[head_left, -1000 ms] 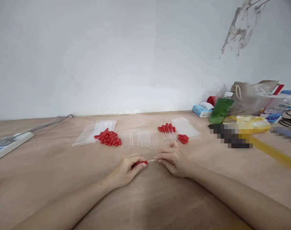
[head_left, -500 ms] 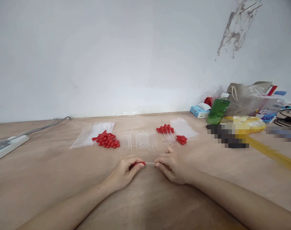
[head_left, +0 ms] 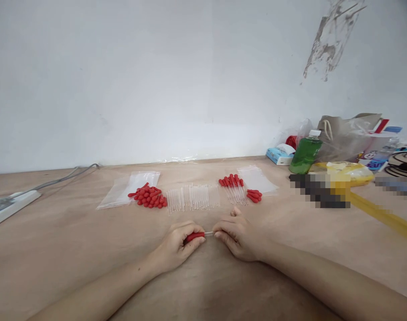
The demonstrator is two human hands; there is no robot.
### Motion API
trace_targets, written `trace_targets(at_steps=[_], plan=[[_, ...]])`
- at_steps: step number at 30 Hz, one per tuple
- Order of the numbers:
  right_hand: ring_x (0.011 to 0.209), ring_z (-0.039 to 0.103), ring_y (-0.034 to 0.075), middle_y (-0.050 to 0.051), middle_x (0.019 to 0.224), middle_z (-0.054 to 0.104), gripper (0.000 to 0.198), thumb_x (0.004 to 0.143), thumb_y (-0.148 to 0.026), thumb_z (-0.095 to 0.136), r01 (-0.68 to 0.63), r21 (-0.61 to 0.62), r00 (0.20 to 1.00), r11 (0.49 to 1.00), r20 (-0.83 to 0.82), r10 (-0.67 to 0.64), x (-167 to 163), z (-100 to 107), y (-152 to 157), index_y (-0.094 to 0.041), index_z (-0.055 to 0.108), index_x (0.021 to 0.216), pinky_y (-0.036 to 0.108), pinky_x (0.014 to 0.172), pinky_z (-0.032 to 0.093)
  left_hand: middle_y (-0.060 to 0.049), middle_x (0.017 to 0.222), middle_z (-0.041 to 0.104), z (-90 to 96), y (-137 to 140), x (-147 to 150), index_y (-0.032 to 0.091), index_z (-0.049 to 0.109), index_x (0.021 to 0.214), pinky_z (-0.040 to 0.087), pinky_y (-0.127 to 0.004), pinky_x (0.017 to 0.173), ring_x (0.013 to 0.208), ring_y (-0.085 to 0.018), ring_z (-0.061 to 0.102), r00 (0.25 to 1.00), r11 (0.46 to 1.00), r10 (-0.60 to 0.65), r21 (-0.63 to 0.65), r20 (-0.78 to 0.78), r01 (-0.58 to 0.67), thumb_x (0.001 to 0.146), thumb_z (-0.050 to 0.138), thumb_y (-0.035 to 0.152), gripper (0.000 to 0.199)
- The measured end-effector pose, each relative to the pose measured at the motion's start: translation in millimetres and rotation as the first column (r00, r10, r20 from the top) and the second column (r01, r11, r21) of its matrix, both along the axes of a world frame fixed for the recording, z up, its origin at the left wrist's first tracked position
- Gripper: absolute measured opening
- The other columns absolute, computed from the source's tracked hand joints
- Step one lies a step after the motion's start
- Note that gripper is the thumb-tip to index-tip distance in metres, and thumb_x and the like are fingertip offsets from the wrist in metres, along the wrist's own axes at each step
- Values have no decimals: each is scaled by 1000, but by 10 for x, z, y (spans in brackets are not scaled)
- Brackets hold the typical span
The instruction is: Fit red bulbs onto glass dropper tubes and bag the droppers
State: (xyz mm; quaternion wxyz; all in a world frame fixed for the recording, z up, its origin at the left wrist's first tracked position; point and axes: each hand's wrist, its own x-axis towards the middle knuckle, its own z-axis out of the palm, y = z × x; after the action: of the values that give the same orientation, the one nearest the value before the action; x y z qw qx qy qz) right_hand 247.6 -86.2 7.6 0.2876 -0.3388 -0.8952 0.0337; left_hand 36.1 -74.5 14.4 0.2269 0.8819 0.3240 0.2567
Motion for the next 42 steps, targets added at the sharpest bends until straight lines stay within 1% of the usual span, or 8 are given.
trace_targets(at_steps=[15, 19, 23, 28, 32, 36, 40, 42], plan=[[61, 49, 11, 1, 72, 63, 20, 85, -19, 39, 55, -44, 989, 998, 138, -48, -84, 61, -55, -17, 57, 76, 29, 67, 26, -3, 81, 59, 4, 67, -27, 19, 61, 91, 42, -23, 66, 73, -13, 54, 996, 995, -74, 61, -39, 77, 86, 42, 25, 21], [70, 53, 13, 0, 78, 64, 15, 79, -16, 45, 101, -59, 991, 993, 91, -95, -69, 79, -99, -21, 59, 82, 30, 70, 26, -3, 88, 58, -35, 120, -79, 22, 58, 103, 42, -25, 71, 77, -13, 53, 1000, 995, -9, 98, 2, 9, 86, 43, 24, 23], [63, 52, 12, -2, 66, 62, 12, 75, -16, 48, 198, -185, 979, 963, -6, -202, -29, 49, -82, -20, 59, 74, 30, 70, 27, 1, 77, 53, -84, 154, -128, 24, 47, 116, 41, -22, 58, 62, -10, 47, 995, 995, 96, 31, -12, -95, 83, 47, 26, 33], [51, 48, 8, -4, 55, 59, 13, 75, -23, 50, 281, -345, 945, 896, -63, -320, -6, 19, -49, -18, 57, 65, 31, 72, 27, 2, 75, 51, -45, 142, -118, 22, 50, 109, 39, -22, 58, 63, -10, 46, 992, 994, 107, -14, -73, -108, 82, 46, 26, 27], [49, 45, 7, -5, 51, 56, 17, 74, -27, 53, 261, -305, 962, 916, -2, -275, -11, 52, -59, -17, 54, 61, 30, 72, 25, 1, 75, 51, -30, 140, -101, 21, 55, 103, 39, -23, 58, 64, -11, 46, 991, 994, 109, -4, -83, -109, 83, 46, 28, 23], [51, 43, 7, -5, 53, 56, 19, 73, -28, 54, 155, -255, 987, 954, 82, -138, 23, 130, -85, -16, 53, 58, 30, 71, 24, 0, 76, 51, -45, 153, -104, 21, 55, 103, 40, -24, 61, 66, -11, 48, 993, 996, 92, -4, -72, -93, 84, 45, 29, 24], [50, 43, 5, -7, 53, 54, 15, 69, -22, 55, 9, -310, 992, 951, 120, 30, 135, 176, -80, -16, 51, 55, 31, 75, 25, -1, 79, 53, -41, 154, -110, 20, 56, 101, 40, -24, 61, 66, -11, 48, 992, 996, 89, 8, -86, -89, 83, 45, 28, 22], [47, 40, 5, -8, 50, 49, 18, 69, -22, 54, -6, -358, 994, 934, 99, 44, 216, 190, -30, -16, 49, 53, 29, 72, 28, -2, 80, 54, -30, 149, -109, 19, 57, 98, 40, -24, 60, 66, -11, 48, 992, 997, 81, 10, -98, -80, 83, 45, 26, 20]])
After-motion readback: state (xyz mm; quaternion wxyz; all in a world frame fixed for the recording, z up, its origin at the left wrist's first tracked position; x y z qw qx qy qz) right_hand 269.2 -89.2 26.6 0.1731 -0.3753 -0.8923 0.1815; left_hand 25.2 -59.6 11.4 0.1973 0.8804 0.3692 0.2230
